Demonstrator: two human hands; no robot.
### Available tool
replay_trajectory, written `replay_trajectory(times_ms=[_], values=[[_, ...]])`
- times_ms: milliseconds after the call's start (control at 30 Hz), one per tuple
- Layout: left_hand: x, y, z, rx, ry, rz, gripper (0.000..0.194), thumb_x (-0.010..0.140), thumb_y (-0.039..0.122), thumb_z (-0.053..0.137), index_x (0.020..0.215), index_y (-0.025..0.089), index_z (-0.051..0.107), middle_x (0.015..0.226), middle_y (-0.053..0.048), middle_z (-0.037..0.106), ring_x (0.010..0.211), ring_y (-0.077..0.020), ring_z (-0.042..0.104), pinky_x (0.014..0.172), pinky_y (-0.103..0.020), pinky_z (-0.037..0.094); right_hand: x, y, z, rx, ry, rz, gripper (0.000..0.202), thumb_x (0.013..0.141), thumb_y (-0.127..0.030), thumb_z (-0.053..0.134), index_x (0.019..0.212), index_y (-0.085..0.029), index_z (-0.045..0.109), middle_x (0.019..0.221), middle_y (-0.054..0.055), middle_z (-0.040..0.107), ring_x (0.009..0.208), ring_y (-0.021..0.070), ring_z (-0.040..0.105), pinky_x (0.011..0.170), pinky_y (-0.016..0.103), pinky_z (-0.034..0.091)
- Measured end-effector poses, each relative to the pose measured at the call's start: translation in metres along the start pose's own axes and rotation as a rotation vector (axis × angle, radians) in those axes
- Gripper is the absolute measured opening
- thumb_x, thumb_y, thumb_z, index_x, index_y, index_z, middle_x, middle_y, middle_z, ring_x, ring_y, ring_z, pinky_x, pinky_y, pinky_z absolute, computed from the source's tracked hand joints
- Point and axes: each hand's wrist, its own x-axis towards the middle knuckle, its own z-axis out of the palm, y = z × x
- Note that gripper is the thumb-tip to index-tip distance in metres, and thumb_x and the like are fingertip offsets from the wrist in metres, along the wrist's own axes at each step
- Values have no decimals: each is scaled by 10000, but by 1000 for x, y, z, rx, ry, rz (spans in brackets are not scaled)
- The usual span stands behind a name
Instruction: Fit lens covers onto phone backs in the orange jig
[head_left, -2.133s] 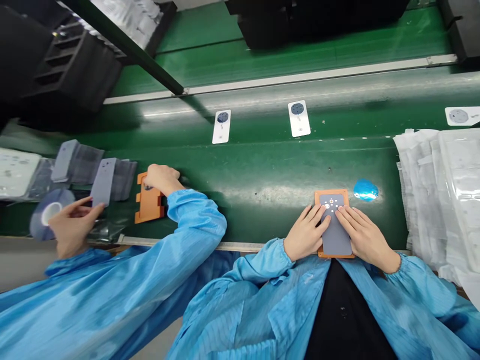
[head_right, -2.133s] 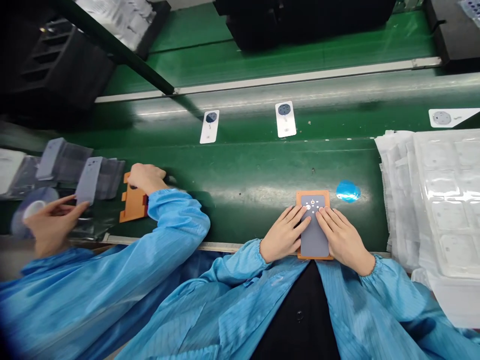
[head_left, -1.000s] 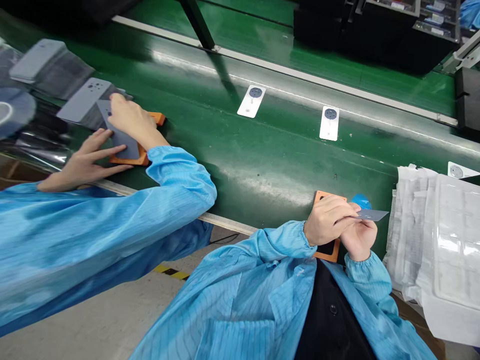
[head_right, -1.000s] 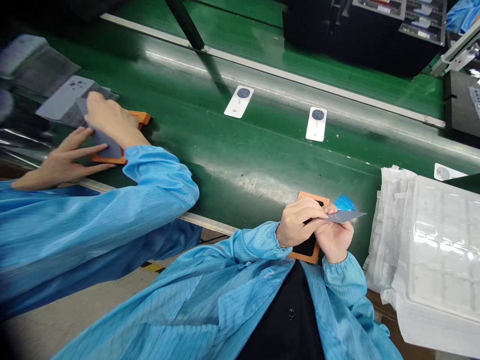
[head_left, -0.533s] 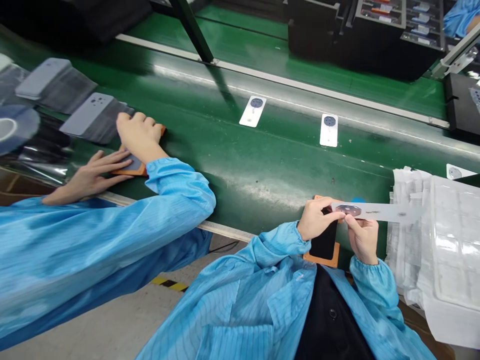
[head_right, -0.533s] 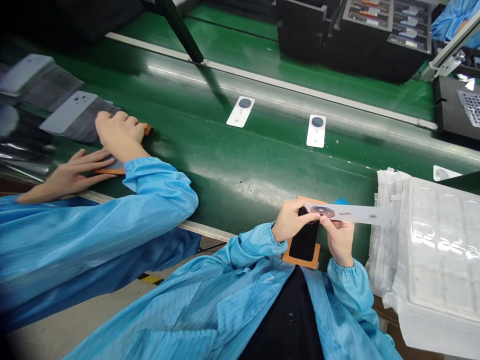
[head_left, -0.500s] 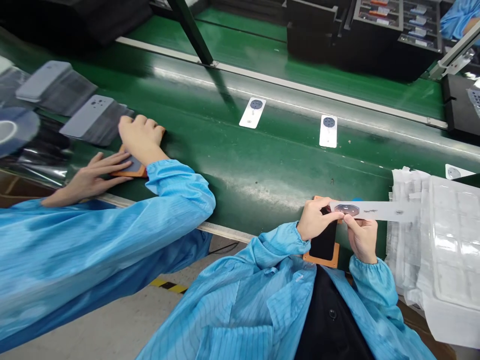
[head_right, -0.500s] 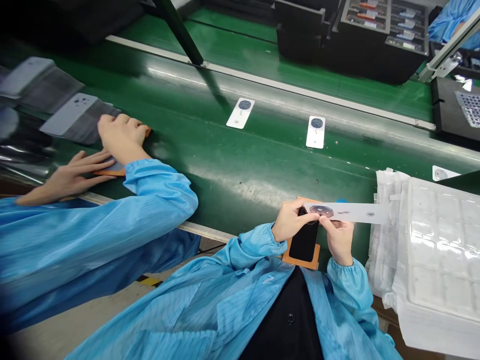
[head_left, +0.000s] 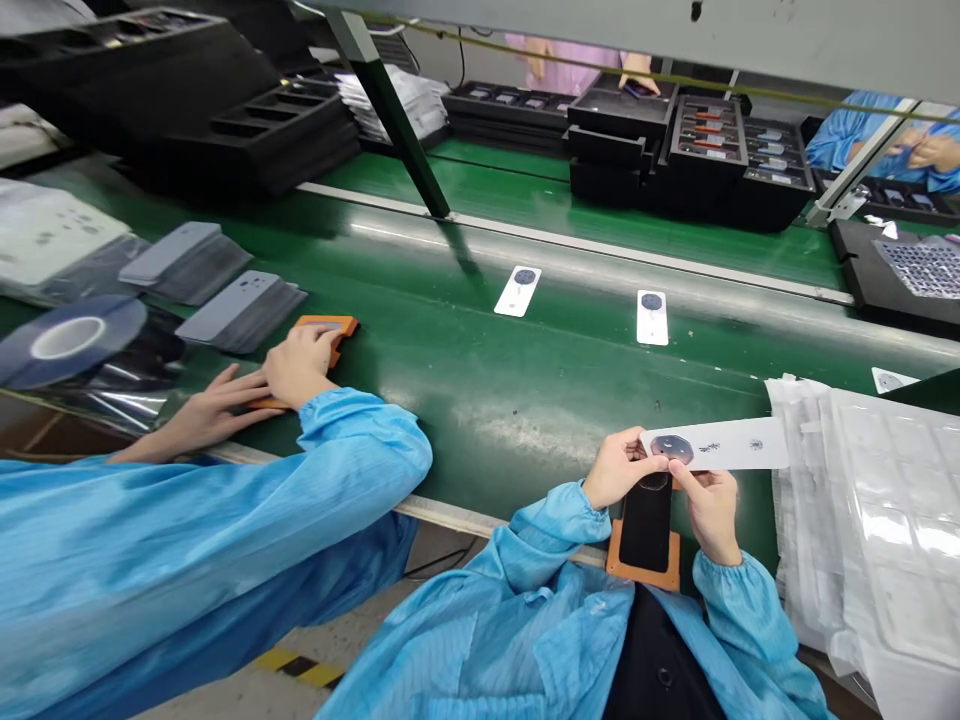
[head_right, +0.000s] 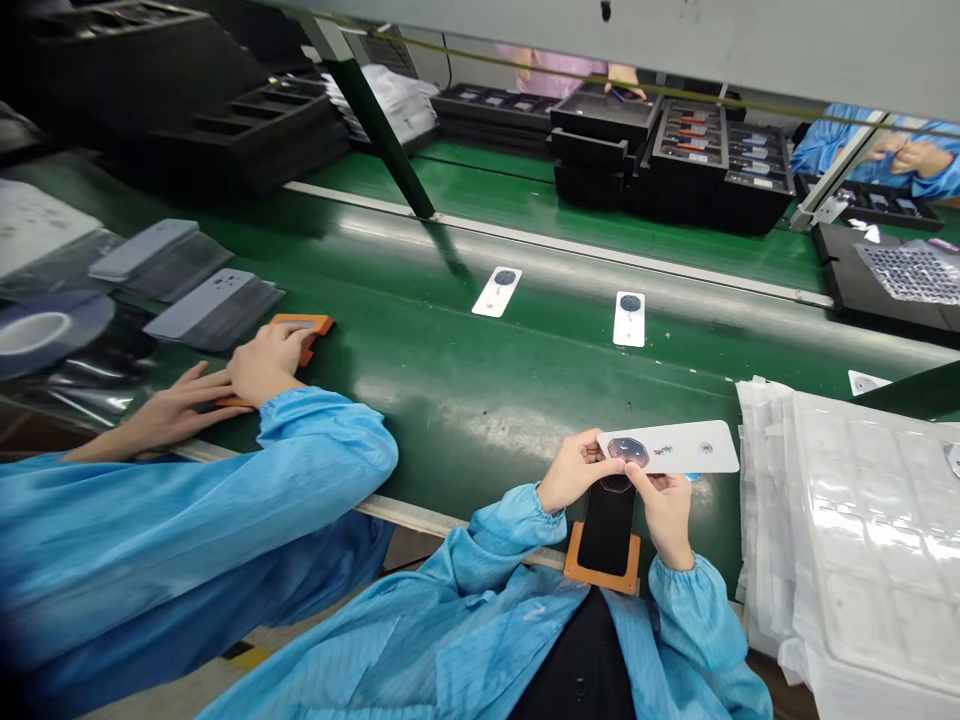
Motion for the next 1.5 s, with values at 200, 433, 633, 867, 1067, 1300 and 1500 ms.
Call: replay_trajectory(times_ms=[200,433,633,867,1067,1300,1500], values=[[0,-10,1,5,96,57,474,620,447,949,802,117,662,793,-42,712,758,-151,655,758,-269,511,3,3,8,88,-2,71,376,733,-424,892,992,-181,769,975,95,791,984,275,744,955,451,581],[2,-2,-11,3,3,28,506,614,506,933,827,127,673,794,-38,718,714,-143,648,708,-265,517,12,-5,0,-40,-22,11,403,660,-440,931,928,-187,768,979,102,795,900,282,749,829,428,610],[-2,4,-21,245,49,209,384,751,467,847,694,133,666,680,-11,638,664,-114,563,658,-247,439,14,-15,-11,-256,-159,-43,329,701,-481,891,822,-192,790,888,91,797,818,281,747,783,413,603],[23,0,-30,109,98,126,402,729,427,856,961,149,681,906,-53,735,822,-149,672,805,-275,518,83,-30,-3,51,-43,-52,446,610,-384,950,957,-184,754,962,79,791,862,241,737,763,366,609],[35,-12,-48,206,191,94,350,764,443,792,919,153,669,861,-61,718,806,-159,667,811,-301,523,183,-32,-13,-33,25,49,442,718,-557,834,930,-203,674,937,82,757,911,205,734,845,346,617],[35,-24,-46,226,216,119,259,793,407,751,842,159,693,826,-49,719,786,-162,658,781,-287,500,227,5,16,-693,40,140,462,723,-414,844,1073,-172,665,1145,147,722,1187,309,640,1054,455,496],[30,-19,-45,267,218,155,239,828,401,714,834,163,689,818,-46,713,790,-168,664,764,-283,507,289,-1,48,-1109,119,255,908,502,-423,991,1246,-59,618,1398,326,535,1374,451,473,1099,537,434]])
